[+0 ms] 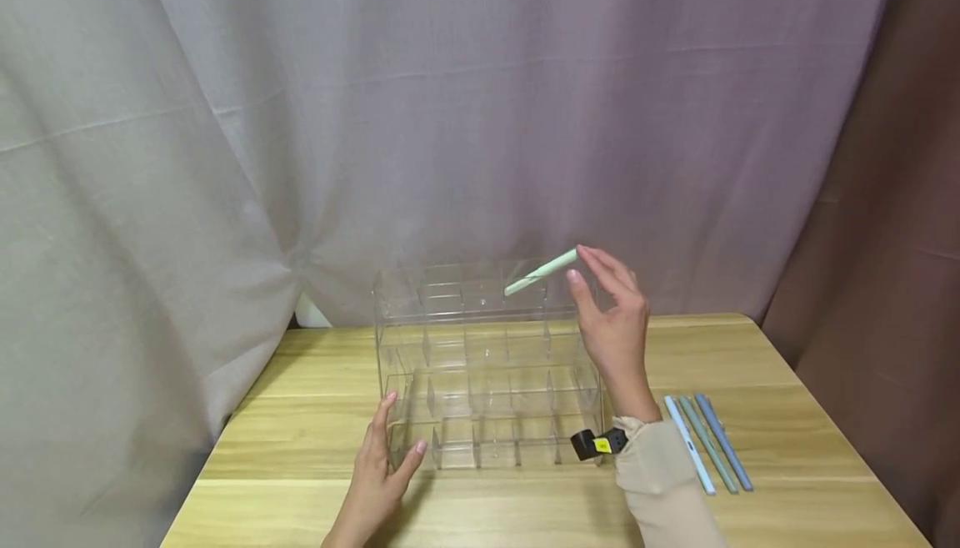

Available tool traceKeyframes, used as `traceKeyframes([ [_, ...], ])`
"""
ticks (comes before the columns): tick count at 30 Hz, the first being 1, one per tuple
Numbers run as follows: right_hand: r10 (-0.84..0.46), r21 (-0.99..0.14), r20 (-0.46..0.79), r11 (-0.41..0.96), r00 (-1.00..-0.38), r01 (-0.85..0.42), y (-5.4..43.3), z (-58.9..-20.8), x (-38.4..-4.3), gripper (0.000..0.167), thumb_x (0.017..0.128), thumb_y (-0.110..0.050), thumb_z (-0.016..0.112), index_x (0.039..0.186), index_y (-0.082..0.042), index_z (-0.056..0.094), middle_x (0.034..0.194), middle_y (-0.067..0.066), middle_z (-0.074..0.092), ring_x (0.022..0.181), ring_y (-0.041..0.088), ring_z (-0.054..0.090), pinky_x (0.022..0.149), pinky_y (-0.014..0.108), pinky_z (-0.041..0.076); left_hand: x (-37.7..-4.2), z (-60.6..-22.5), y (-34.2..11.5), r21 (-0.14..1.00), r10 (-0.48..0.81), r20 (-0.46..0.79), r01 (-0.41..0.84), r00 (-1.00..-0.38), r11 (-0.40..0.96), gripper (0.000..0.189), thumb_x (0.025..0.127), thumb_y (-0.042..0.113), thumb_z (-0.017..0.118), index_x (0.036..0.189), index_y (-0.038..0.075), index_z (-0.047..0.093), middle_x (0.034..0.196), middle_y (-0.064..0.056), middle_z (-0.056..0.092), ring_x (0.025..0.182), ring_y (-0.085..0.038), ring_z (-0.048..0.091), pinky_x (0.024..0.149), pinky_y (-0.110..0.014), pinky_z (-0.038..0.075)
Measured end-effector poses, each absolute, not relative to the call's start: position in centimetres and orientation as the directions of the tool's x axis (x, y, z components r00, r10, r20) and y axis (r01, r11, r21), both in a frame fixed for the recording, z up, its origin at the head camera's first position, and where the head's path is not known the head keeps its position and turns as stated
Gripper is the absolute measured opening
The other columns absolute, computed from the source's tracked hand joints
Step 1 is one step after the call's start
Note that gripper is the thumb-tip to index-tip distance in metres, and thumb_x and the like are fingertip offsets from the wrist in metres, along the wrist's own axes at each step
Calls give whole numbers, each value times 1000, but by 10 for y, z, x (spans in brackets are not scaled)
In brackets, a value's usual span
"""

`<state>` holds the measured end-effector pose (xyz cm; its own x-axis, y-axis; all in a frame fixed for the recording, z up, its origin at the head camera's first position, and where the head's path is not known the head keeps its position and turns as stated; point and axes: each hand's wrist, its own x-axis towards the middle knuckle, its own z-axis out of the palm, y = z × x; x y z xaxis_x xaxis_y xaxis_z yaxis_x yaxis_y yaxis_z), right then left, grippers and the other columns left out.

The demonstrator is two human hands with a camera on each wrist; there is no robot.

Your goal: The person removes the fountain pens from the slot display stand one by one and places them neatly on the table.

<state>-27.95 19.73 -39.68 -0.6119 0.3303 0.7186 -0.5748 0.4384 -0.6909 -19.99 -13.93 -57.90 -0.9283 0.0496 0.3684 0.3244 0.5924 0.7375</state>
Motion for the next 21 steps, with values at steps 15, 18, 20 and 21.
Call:
traceKeyframes([
  [15, 269, -703, 707, 168, -654, -691, 181, -382, -293, 34, 95, 9, 74, 129, 8, 69, 115, -7, 79, 103, 6, 73, 93, 18, 58, -199, -579, -138, 746, 44, 359, 314, -932, 587, 89, 100, 29, 78, 170, 31, 24, 154, -30, 51, 136, -62, 56, 101, -79, 54],
  [18, 261, -686, 726, 213, -636, -696, 177, -384, -296, 39, 93, 9, 76, 131, 6, 67, 114, 6, 79, 101, 6, 73, 91, 17, 57, -198, -579, -137, 740, 46, 370, 325, -928, 589, 88, 100, 28, 78, 170, 28, 25, 154, -29, 52, 134, -62, 57, 99, -78, 55],
  [20, 248, -670, 742, 274, -622, -690, 175, -386, -297, 43, 92, 8, 78, 134, 2, 67, 115, 14, 78, 103, 4, 72, 91, 18, 55, -198, -580, -137, 737, 47, 377, 330, -925, 590, 88, 100, 28, 78, 170, 27, 25, 154, -30, 51, 133, -62, 58, 98, -78, 56],
  [21, 244, -661, 750, 307, -614, -685, 173, -387, -298, 45, 92, 6, 79, 135, 0, 67, 115, 17, 78, 104, 4, 72, 91, 19, 54, -198, -580, -137, 735, 48, 381, 334, -923, 590, 88, 100, 28, 78, 170, 27, 25, 154, -30, 51, 133, -62, 58, 98, -78, 56],
])
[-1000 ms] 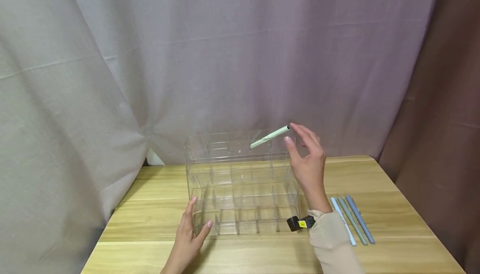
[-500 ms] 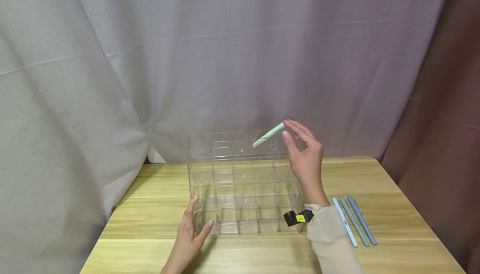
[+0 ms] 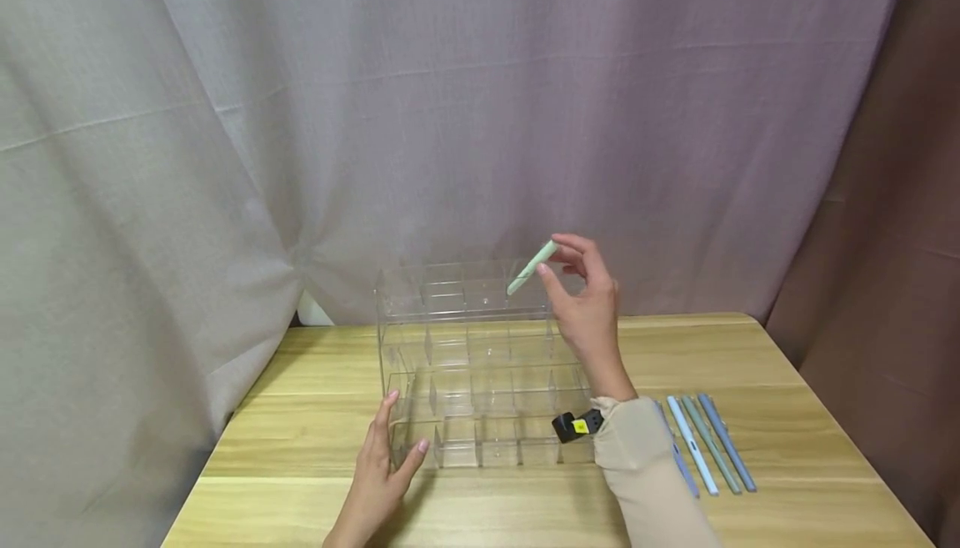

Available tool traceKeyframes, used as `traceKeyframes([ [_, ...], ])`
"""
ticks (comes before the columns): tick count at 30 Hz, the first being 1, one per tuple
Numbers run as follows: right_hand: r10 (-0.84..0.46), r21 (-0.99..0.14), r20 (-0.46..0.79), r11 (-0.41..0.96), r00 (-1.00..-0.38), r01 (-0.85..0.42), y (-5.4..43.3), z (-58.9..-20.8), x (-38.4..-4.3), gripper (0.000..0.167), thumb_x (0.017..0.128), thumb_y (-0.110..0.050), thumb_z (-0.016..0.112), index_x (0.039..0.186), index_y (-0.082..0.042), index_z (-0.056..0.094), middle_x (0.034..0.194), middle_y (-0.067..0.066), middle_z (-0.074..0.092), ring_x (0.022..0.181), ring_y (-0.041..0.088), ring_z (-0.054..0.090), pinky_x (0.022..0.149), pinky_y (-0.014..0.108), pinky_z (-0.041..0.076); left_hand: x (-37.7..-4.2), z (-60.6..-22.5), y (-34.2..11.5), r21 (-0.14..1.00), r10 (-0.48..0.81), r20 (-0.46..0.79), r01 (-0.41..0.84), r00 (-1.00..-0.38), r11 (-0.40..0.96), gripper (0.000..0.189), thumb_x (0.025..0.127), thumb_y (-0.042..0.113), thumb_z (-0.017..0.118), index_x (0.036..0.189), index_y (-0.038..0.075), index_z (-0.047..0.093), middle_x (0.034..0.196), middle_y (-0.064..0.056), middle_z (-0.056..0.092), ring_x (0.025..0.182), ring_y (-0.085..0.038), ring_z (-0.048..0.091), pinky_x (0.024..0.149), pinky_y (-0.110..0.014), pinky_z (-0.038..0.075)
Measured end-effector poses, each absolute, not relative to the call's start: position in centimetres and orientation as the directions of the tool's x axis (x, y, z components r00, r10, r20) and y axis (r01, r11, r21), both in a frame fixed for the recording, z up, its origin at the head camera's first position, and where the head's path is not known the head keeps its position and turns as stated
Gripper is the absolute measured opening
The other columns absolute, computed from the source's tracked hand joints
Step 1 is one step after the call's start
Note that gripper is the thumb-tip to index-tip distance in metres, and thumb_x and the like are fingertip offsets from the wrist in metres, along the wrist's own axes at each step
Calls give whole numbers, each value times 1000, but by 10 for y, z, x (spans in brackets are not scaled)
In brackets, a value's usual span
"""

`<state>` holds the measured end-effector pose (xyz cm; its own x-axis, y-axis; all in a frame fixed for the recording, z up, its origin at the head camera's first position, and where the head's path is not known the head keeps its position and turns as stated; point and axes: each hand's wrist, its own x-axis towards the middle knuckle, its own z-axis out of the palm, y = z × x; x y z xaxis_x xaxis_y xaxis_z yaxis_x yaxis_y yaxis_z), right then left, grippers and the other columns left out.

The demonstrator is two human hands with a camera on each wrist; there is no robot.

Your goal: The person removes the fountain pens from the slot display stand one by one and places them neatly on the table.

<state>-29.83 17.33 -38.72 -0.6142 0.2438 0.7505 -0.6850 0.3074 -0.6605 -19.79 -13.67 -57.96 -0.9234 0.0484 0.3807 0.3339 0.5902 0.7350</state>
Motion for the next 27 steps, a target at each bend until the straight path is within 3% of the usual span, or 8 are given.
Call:
traceKeyframes([
  [6, 249, -614, 781, 470, -572, -634, 165, -392, -303, 53, 92, -3, 83, 141, -11, 65, 114, 18, 81, 105, -2, 70, 90, 26, 51, -198, -580, -137, 726, 56, 394, 347, -918, 594, 87, 100, 28, 77, 170, 25, 25, 155, -31, 50, 134, -62, 57, 99, -78, 56],
  [13, 298, -598, 796, 526, -527, -605, 157, -395, -306, 52, 93, -6, 83, 142, -13, 65, 113, 16, 81, 104, 31, 74, 88, 32, 50, -198, -581, -135, 718, 59, 405, 357, -912, 598, 88, 100, 29, 77, 171, 29, 24, 155, -31, 51, 133, -62, 58, 98, -78, 56],
  [17, 362, -623, 782, 456, -507, -636, 156, -393, -303, 52, 93, -3, 83, 141, -12, 65, 112, 16, 80, 102, 21, 72, 89, 26, 50, -198, -581, -134, 716, 55, 413, 361, -909, 598, 91, 99, 28, 78, 171, 34, 22, 155, -29, 51, 133, -60, 59, 99, -76, 57],
  [22, 487, -619, 746, 255, -455, -743, 157, -383, -294, 55, 89, 7, 81, 140, -2, 62, 108, 2, 75, 99, 9, 72, 86, 19, 55, -198, -579, -134, 719, 64, 403, 359, -913, 595, 91, 100, 29, 78, 171, 34, 22, 157, -28, 50, 135, -59, 58, 101, -77, 55],
  [27, 543, -601, 700, 100, -463, -793, 162, -368, -283, 58, 89, 9, 81, 141, 0, 58, 104, -2, 75, 95, 11, 73, 85, 20, 58, -199, -578, -135, 723, 61, 396, 352, -916, 595, 89, 99, 28, 78, 170, 27, 25, 155, -31, 50, 133, -61, 58, 100, -77, 55],
])
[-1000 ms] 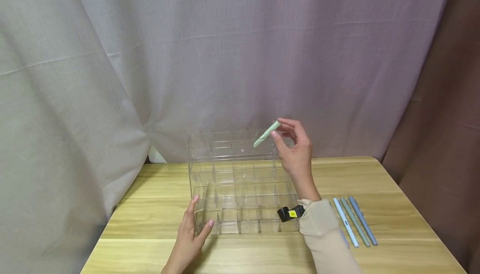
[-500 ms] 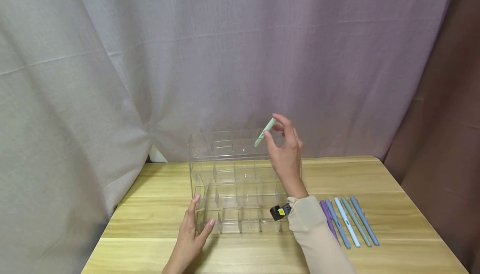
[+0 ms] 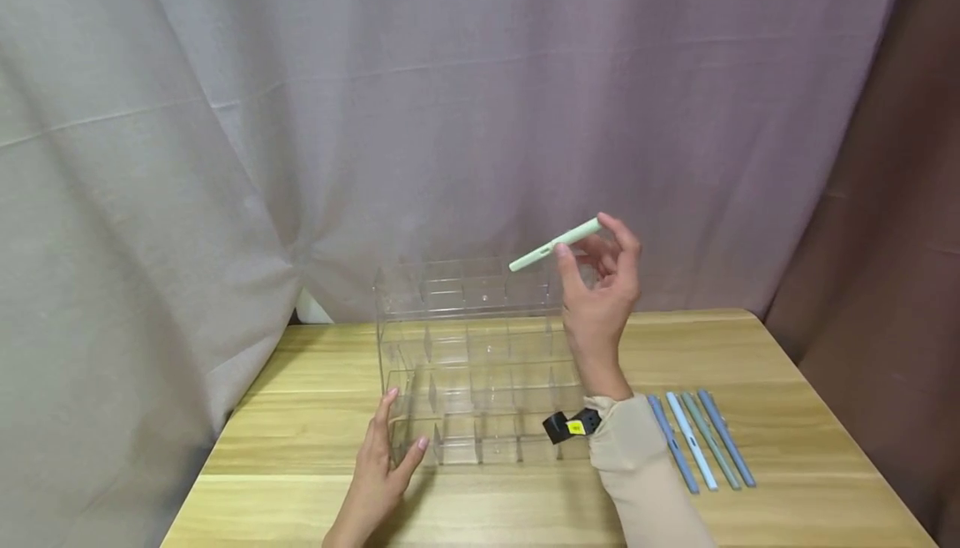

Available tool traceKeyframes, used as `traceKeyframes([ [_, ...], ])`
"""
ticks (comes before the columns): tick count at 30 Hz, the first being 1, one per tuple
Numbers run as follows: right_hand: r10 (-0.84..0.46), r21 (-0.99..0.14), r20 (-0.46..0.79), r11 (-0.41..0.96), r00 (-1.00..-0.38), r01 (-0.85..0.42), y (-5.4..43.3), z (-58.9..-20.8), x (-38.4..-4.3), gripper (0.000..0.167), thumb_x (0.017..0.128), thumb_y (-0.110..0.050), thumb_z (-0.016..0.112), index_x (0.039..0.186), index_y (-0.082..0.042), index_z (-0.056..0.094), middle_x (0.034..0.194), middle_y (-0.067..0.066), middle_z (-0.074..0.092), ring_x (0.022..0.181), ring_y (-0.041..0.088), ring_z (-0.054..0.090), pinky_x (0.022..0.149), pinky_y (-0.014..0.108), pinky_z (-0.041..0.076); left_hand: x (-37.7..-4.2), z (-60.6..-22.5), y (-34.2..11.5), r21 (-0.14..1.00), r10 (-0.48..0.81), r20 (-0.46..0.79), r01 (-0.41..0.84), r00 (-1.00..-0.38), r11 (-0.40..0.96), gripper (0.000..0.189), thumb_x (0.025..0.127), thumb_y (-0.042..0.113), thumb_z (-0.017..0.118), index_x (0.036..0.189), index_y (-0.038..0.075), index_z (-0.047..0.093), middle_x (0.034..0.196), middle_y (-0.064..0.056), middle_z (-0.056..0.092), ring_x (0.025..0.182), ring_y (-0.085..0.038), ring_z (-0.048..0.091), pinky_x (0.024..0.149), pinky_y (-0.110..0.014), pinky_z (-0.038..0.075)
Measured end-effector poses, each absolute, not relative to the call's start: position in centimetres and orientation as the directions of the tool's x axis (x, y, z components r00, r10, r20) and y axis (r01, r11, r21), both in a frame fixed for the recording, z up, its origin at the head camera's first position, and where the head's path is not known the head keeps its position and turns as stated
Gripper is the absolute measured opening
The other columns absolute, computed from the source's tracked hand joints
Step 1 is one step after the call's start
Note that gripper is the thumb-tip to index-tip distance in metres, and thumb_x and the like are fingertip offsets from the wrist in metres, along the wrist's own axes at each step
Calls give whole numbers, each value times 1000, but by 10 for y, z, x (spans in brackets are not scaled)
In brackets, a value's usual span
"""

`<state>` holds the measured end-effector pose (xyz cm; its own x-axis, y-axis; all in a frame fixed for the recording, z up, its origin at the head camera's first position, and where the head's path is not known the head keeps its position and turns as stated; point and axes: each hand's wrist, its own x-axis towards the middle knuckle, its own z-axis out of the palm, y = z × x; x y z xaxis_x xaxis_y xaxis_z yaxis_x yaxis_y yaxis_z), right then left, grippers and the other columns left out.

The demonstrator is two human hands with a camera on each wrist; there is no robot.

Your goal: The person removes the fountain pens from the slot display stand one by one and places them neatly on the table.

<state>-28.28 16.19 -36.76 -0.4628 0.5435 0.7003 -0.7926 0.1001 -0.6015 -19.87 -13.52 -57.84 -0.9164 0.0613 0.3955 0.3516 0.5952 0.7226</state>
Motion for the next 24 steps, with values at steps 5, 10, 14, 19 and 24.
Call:
traceKeyframes([
  [5, 563, -617, 642, -23, -520, -787, 176, -362, -270, 60, 90, 10, 78, 144, -8, 61, 105, 4, 73, 96, 13, 74, 86, 20, 62, -199, -579, -136, 714, 70, 396, 355, -915, 603, 88, 100, 29, 78, 170, 25, 25, 152, -34, 51, 131, -64, 58, 98, -78, 56],
  [10, 528, -632, 644, -41, -554, -774, 204, -371, -254, 60, 94, 14, 69, 149, -9, 60, 107, 7, 70, 91, 13, 75, 81, 19, 65, -200, -579, -136, 711, 82, 401, 367, -912, 600, 87, 101, 29, 77, 170, 25, 24, 153, -34, 49, 132, -65, 57, 98, -79, 55],
  [14, 520, -699, 612, 3, -595, -716, 236, -391, -242, 62, 95, 14, 67, 153, -9, 58, 105, 5, 69, 90, 9, 74, 80, 15, 63, -201, -579, -137, 705, 87, 410, 376, -908, 602, 89, 101, 26, 76, 171, 25, 21, 155, -34, 47, 134, -64, 55, 99, -79, 55],
  [19, 553, -847, 522, 246, -650, -471, 282, -429, -227, 54, 95, 8, 72, 146, -7, 65, 103, -11, 73, 88, -2, 70, 78, 5, 56, -202, -578, -140, 706, 85, 410, 375, -908, 601, 89, 100, 25, 77, 171, 24, 21, 153, -36, 48, 132, -66, 56, 98, -79, 55],
  [24, 573, -896, 353, 434, -739, -91, 327, -473, -211, 33, 99, -16, 78, 131, -5, 75, 95, -30, 68, 84, -10, 63, 69, 2, 49, -203, -576, -141, 712, 85, 393, 362, -916, 601, 89, 101, 26, 76, 171, 23, 21, 151, -36, 49, 133, -66, 55, 99, -79, 55],
])
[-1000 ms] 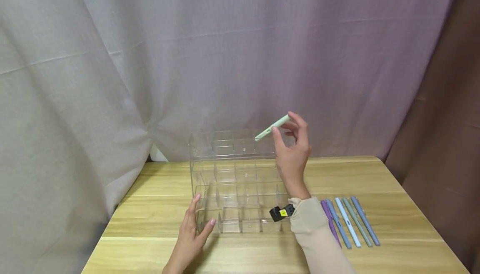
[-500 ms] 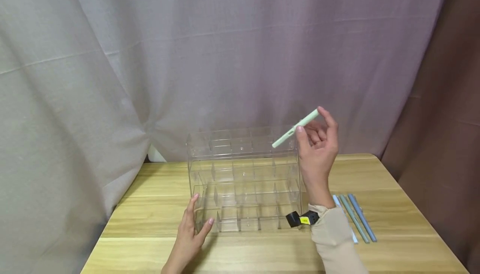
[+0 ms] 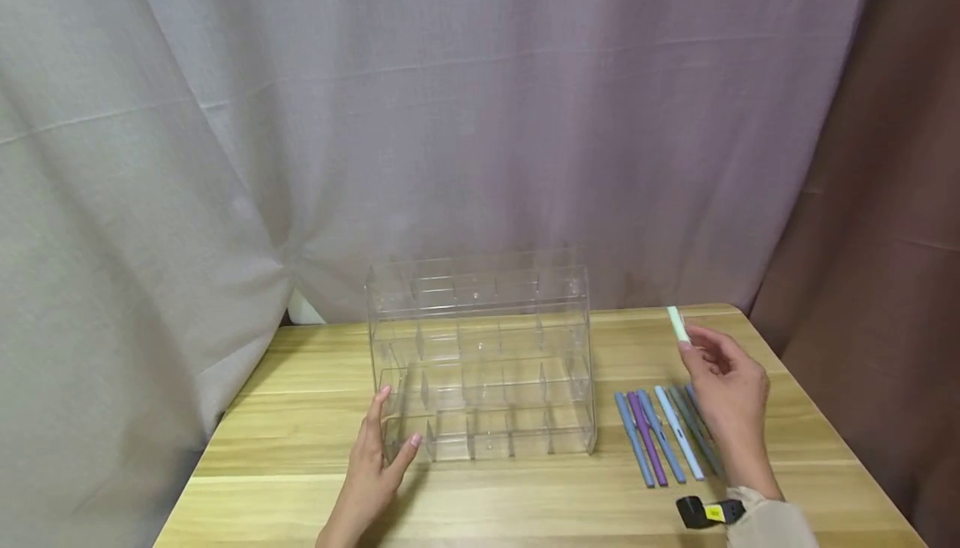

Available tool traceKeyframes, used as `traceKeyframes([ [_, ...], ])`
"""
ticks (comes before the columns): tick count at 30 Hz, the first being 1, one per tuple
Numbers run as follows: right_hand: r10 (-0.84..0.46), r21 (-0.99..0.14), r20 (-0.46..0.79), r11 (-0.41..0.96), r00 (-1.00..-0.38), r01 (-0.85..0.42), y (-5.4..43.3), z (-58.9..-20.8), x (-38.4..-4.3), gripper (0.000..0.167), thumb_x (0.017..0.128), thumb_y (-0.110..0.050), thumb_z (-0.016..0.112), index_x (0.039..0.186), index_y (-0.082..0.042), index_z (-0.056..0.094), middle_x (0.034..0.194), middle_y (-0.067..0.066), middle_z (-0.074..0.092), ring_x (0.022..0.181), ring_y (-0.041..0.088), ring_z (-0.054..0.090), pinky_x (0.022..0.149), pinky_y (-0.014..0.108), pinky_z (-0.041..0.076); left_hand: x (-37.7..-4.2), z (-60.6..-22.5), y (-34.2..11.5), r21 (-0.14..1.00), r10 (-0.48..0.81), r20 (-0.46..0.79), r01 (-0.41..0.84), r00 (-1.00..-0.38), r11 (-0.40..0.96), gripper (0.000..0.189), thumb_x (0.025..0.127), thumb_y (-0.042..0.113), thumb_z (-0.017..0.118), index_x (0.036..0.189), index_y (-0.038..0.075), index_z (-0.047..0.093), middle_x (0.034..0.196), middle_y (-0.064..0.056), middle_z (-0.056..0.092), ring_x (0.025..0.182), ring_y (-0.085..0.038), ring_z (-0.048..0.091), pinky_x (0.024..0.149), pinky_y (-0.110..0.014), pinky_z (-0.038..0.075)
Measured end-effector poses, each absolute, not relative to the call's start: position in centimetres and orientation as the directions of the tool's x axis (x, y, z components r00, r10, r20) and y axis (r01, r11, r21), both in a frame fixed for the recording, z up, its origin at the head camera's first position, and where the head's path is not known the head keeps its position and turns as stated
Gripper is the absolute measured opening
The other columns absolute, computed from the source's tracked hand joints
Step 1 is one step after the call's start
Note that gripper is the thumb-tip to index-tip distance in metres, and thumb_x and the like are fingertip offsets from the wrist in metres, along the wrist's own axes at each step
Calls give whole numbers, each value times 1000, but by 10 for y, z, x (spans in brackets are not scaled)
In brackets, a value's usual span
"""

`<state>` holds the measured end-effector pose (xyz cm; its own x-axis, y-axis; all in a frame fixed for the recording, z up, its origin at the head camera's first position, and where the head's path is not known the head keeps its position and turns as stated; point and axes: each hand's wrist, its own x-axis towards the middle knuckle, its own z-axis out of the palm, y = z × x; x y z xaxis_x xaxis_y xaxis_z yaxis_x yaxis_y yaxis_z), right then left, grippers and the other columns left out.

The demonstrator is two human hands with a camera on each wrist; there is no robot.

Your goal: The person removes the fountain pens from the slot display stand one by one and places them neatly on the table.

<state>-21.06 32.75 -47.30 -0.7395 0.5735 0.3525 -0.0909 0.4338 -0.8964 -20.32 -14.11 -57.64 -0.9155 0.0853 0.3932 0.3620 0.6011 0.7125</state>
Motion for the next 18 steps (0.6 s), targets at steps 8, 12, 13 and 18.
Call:
traceKeyframes([
  [8, 583, -776, 114, 557, -804, 294, 394, -535, -197, 44, 103, -36, 71, 133, -4, 73, 80, -44, 51, 70, -18, 50, 59, 15, 48, -202, -577, -141, 713, 90, 391, 364, -916, 600, 89, 101, 25, 76, 170, 20, 21, 150, -38, 49, 131, -67, 56, 98, -79, 55],
  [12, 593, -721, 104, 598, -799, 350, 404, -553, -201, 39, 101, -28, 71, 130, -2, 75, 81, -22, 68, 68, -19, 46, 60, 15, 44, -201, -578, -142, 708, 88, 397, 365, -914, 605, 90, 100, 24, 77, 170, 22, 20, 149, -38, 49, 131, -66, 56, 99, -78, 55],
  [13, 593, -716, 104, 602, -798, 354, 405, -556, -202, 38, 101, -26, 71, 129, -1, 75, 84, -13, 74, 67, -18, 45, 60, 15, 44, -201, -578, -142, 706, 87, 399, 367, -913, 606, 90, 100, 24, 77, 170, 22, 21, 149, -38, 49, 131, -66, 57, 99, -78, 55],
  [18, 601, -686, 101, 619, -793, 382, 403, -564, -203, 36, 102, -23, 68, 128, 1, 75, 111, 23, 78, 68, -14, 44, 64, 21, 39, -202, -578, -141, 699, 90, 405, 371, -910, 611, 90, 100, 25, 77, 170, 21, 21, 146, -37, 51, 129, -62, 59, 99, -77, 57],
])
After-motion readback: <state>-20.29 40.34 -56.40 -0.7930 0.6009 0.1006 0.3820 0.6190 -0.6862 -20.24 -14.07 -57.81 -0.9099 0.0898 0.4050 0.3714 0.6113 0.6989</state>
